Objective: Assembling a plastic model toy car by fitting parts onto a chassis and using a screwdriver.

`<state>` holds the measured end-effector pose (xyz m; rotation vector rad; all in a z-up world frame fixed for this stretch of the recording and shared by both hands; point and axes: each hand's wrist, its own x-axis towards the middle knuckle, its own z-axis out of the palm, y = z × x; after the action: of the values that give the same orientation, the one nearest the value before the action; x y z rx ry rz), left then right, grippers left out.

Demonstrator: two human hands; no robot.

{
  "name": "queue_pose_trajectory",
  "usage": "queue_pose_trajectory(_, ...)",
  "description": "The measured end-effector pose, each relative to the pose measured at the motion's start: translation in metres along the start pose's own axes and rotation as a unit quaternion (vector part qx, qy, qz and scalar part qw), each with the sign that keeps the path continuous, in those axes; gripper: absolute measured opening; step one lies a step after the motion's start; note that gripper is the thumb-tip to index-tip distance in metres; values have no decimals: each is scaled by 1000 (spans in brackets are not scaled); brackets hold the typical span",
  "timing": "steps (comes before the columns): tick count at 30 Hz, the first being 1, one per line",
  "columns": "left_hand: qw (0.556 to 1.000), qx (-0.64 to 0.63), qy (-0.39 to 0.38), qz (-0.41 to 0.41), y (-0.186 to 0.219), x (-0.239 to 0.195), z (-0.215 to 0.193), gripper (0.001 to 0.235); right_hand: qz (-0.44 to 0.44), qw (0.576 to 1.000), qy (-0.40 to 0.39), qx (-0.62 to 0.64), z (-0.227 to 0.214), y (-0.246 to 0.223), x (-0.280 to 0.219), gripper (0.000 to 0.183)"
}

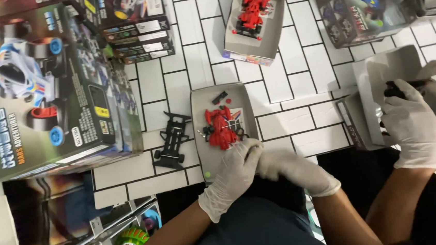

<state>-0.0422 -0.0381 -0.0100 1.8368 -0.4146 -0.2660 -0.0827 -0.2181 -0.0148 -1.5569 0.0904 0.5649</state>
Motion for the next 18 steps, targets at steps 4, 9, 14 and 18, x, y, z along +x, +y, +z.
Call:
queue_pose_trajectory(4,1000,-31,-5,1,4,6,2,16,-95,756,215,611,-19,16,7,25)
queue_pose_trajectory(9,999,-39,3,7,4,8,8,15,-140,917,218,302,-14,14,7,31)
queue_pose_trajectory(14,1000,-22,2,7,6,12,10,15,3,992,107,71,6,-52,-11,23)
queue_pose_trajectory(18,998,-49,35,6,20,12,0,15,-198,931,259,163,4,-8,9,16)
